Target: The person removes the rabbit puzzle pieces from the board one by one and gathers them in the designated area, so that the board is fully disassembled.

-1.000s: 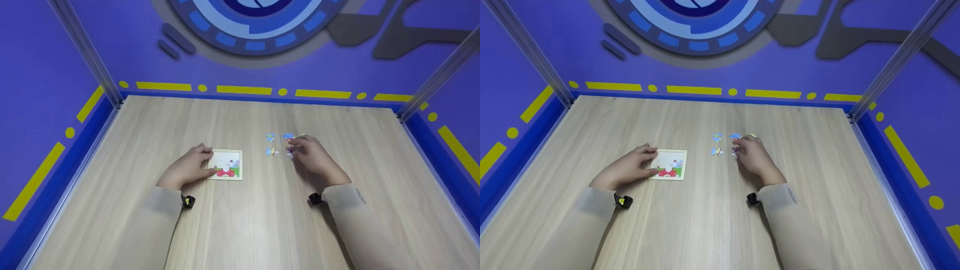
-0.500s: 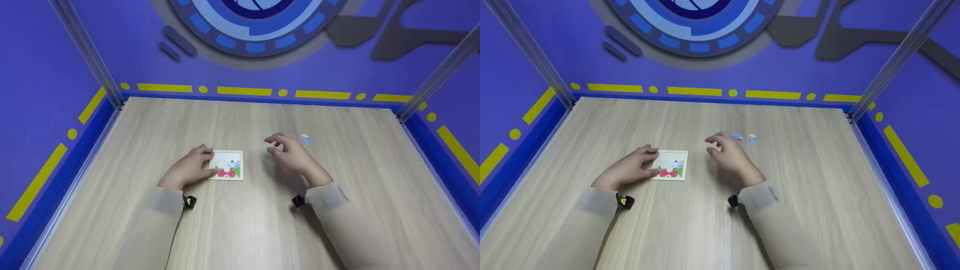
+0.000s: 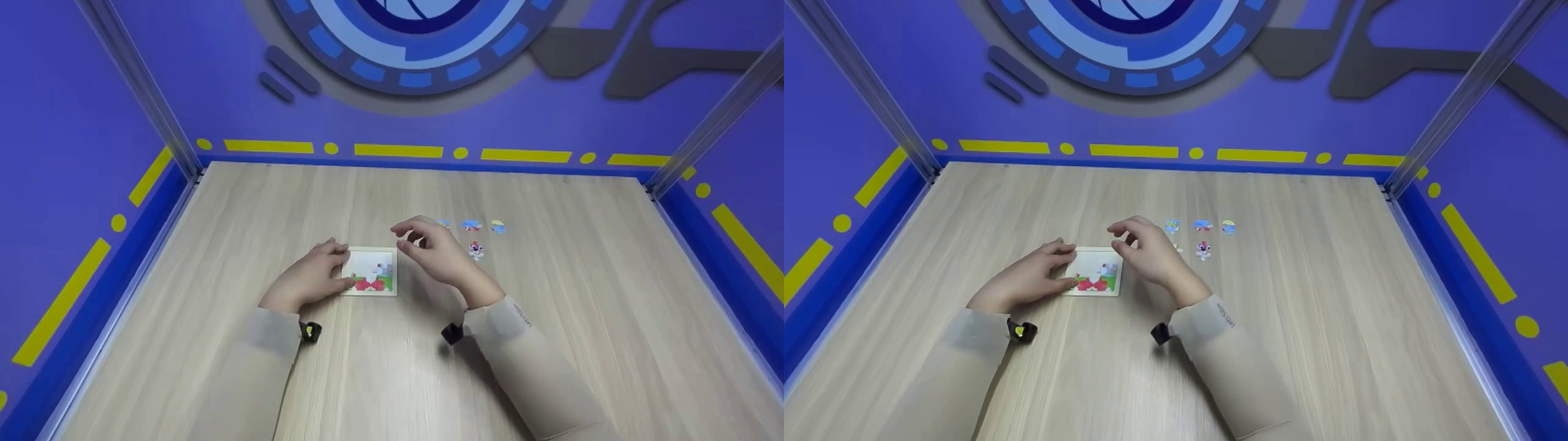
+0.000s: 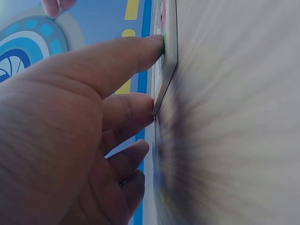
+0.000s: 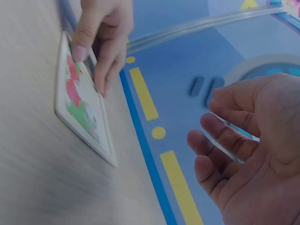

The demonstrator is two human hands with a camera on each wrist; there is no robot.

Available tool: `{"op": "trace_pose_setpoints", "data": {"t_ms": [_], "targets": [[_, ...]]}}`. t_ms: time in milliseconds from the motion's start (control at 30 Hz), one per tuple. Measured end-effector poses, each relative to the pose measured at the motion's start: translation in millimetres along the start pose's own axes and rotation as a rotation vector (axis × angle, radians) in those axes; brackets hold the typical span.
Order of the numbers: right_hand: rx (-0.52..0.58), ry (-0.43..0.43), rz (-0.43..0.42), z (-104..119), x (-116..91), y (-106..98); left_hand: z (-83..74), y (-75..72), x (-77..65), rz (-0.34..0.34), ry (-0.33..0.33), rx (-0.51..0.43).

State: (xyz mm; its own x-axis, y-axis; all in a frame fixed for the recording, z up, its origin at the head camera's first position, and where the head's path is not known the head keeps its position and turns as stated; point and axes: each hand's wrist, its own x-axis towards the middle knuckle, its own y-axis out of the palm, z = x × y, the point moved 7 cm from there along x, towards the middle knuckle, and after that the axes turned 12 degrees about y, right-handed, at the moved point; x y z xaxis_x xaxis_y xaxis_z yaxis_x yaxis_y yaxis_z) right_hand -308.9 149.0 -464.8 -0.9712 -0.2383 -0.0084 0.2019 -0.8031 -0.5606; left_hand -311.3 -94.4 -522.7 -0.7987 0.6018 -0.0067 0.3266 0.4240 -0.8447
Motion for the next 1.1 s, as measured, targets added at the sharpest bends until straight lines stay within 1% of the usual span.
{"op": "trace_pose_setpoints", "data": {"t_ms": [100, 233, 433, 633, 867, 1100], "targets": [[0.014, -0.003, 0.018, 0, -1, 7, -0.1, 2.0, 0.7, 0.007, -0.012, -0.003], [0.002, 0.016, 0.041, -7, -1, 18, 0.9, 4.1, -0.9, 0.018, -0.027, -0.014], [-0.028, 0.045, 0.076, -18, 3, 32, 0.1, 2.1, -1.1, 0.009, -0.015, -0.017], [-0.078, 0.038, 0.078, -25, 5, 39, -1.1, 1.0, 0.1, 0.014, 0.001, -0.015], [-0.098, 0.048, 0.103, -32, 7, 49, 1.1, 2.0, 0.9, 0.022, -0.002, -0.005], [-0.186, 0.035, 0.098, -33, 8, 58, 1.7, 2.5, 0.7, 0.021, -0.001, -0.001]]}}
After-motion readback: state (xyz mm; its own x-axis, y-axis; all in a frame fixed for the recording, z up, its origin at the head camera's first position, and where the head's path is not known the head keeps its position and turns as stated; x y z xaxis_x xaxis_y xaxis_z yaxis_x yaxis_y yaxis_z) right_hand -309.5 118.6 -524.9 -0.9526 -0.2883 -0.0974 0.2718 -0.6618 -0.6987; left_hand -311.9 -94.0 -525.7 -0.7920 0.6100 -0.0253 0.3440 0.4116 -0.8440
